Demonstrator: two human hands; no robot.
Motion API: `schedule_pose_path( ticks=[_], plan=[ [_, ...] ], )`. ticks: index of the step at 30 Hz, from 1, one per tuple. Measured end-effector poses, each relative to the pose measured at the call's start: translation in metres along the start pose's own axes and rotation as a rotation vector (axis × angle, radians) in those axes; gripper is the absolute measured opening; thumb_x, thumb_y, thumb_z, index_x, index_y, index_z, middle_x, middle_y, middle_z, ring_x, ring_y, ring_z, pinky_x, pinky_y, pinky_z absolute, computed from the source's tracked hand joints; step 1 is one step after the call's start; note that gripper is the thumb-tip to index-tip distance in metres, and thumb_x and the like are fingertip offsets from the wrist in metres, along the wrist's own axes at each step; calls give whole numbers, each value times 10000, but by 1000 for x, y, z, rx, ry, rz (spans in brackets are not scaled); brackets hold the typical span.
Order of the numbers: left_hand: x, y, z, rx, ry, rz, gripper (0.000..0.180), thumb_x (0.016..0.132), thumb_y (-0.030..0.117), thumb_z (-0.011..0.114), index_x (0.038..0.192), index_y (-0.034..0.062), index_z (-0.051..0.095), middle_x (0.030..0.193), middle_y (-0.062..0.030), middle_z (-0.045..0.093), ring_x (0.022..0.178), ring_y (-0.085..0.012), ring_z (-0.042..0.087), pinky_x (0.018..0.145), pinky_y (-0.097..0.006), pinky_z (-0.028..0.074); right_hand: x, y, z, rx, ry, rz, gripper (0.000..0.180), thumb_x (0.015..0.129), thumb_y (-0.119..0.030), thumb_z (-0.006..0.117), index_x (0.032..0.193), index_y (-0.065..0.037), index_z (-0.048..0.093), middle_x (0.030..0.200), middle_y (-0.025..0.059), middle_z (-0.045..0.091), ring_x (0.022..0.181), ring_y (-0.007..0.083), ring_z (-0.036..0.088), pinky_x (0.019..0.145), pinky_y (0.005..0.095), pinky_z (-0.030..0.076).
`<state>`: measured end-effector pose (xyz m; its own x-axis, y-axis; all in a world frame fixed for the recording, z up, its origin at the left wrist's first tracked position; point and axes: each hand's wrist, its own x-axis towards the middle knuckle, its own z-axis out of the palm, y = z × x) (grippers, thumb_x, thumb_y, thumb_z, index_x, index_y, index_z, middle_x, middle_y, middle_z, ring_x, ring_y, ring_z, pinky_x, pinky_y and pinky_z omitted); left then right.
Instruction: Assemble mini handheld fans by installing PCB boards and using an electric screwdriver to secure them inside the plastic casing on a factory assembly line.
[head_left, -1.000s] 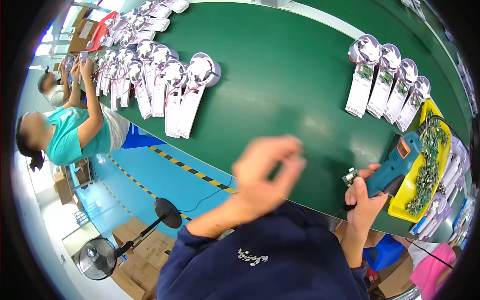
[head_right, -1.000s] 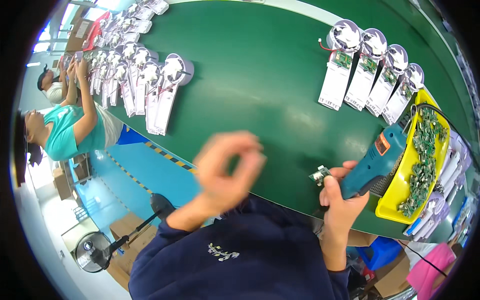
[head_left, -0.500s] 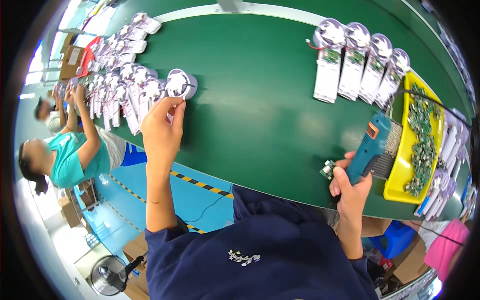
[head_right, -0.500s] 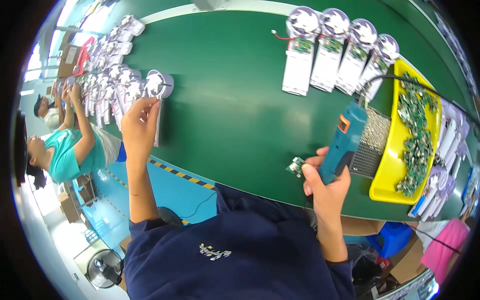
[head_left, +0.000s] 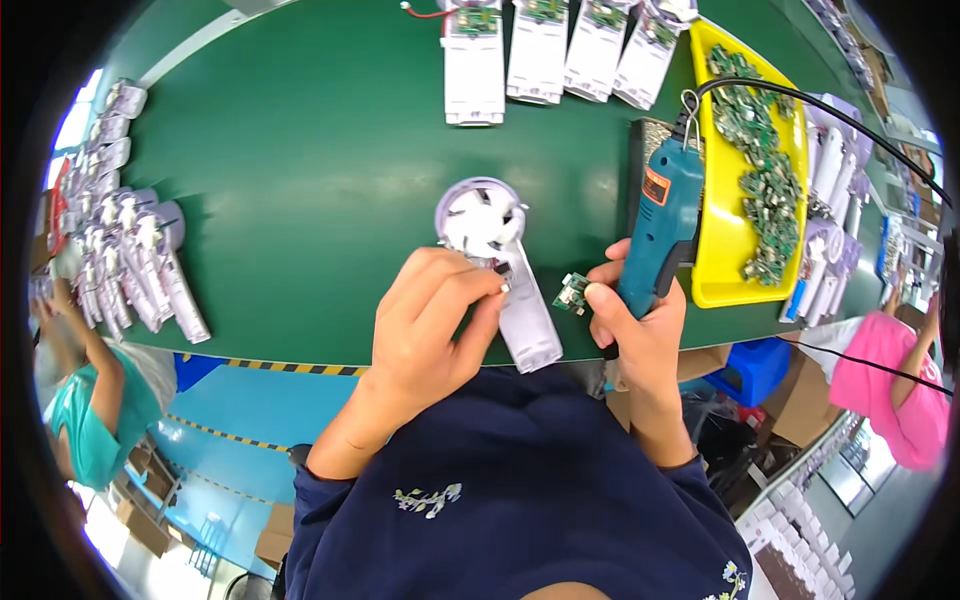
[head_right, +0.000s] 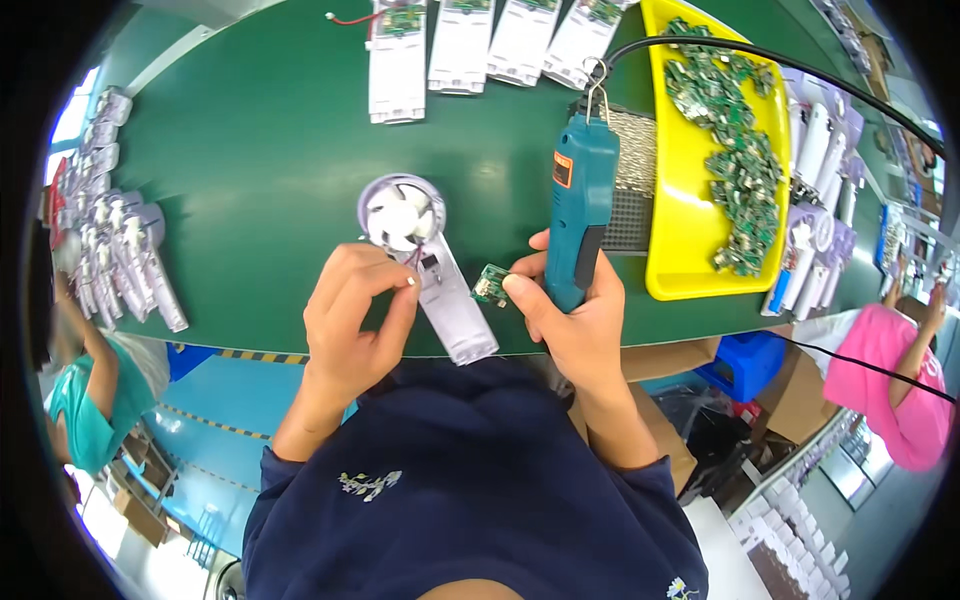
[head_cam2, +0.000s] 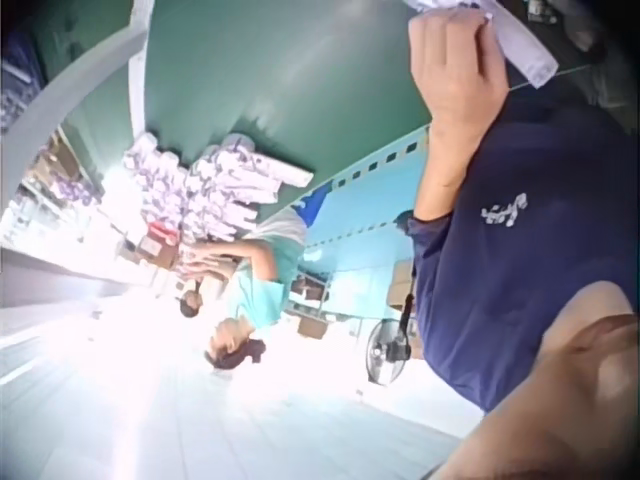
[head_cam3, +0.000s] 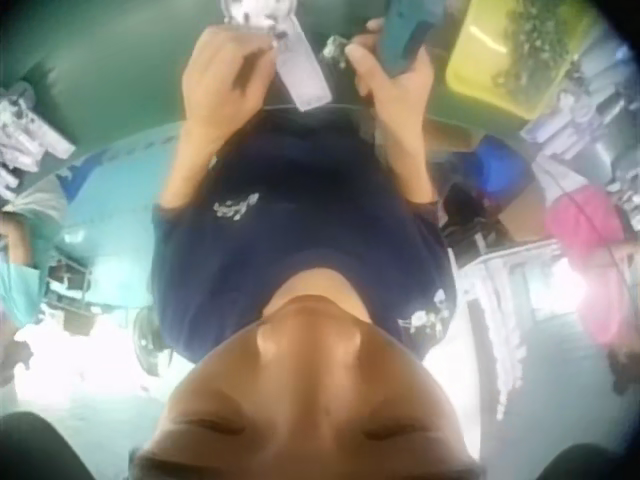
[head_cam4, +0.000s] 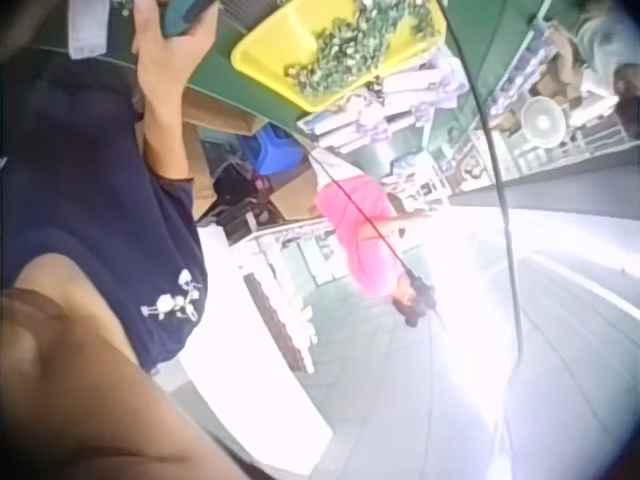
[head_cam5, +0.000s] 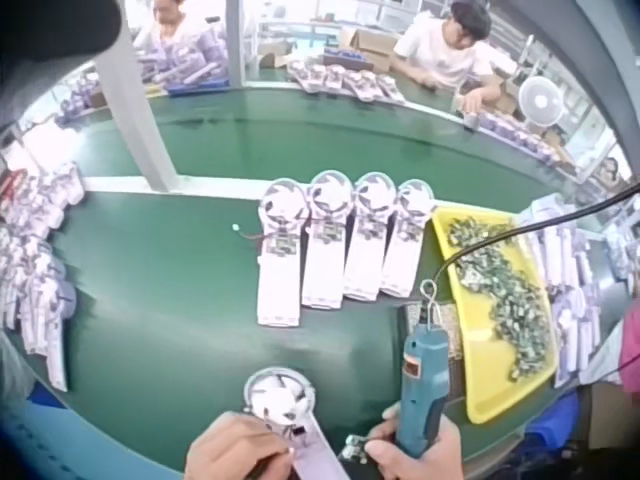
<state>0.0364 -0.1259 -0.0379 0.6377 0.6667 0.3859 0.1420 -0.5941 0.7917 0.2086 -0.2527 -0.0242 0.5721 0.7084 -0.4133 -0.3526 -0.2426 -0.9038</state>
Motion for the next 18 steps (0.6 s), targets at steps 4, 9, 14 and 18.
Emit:
schedule_pose_path(
  ticks=[4, 9, 14, 18],
  plan=[
    [-12, 2, 16, -156, 96, -240, 207, 748, -90, 724, 889, 10, 609, 777, -75, 619, 652, -187, 589, 578, -285, 466, -3, -1, -9, -29, -6, -12, 371, 816, 36, 750, 1135, -3, 563, 864, 80, 684, 548, 48, 543, 446, 191, 395],
    [-18, -6, 27, -351, 169, -405, 169, 840, -65, 702, 935, 8, 583, 800, -53, 608, 658, -128, 591, 595, -254, 493, -3, -9, 5, -207, -46, -26, 362, 803, 26, 769, 1104, 1, 570, 838, 46, 683, 715, 57, 606, 630, 205, 486],
    [-2, 1, 22, -360, 37, -433, 177, 834, -69, 701, 957, -13, 587, 827, -73, 619, 706, -147, 626, 609, -253, 507, -3, -3, 19, -270, -68, -64, 331, 810, -14, 783, 1074, -8, 583, 837, 19, 668, 723, 54, 601, 635, 219, 496],
    [-3, -8, 23, -272, -22, -313, 147, 850, -58, 683, 960, -11, 597, 837, -90, 624, 707, -183, 640, 618, -269, 522, -6, 1, 25, -309, -27, -75, 339, 811, -62, 804, 1074, -9, 596, 834, 16, 684, 732, 55, 613, 655, 234, 509]
  ],
)
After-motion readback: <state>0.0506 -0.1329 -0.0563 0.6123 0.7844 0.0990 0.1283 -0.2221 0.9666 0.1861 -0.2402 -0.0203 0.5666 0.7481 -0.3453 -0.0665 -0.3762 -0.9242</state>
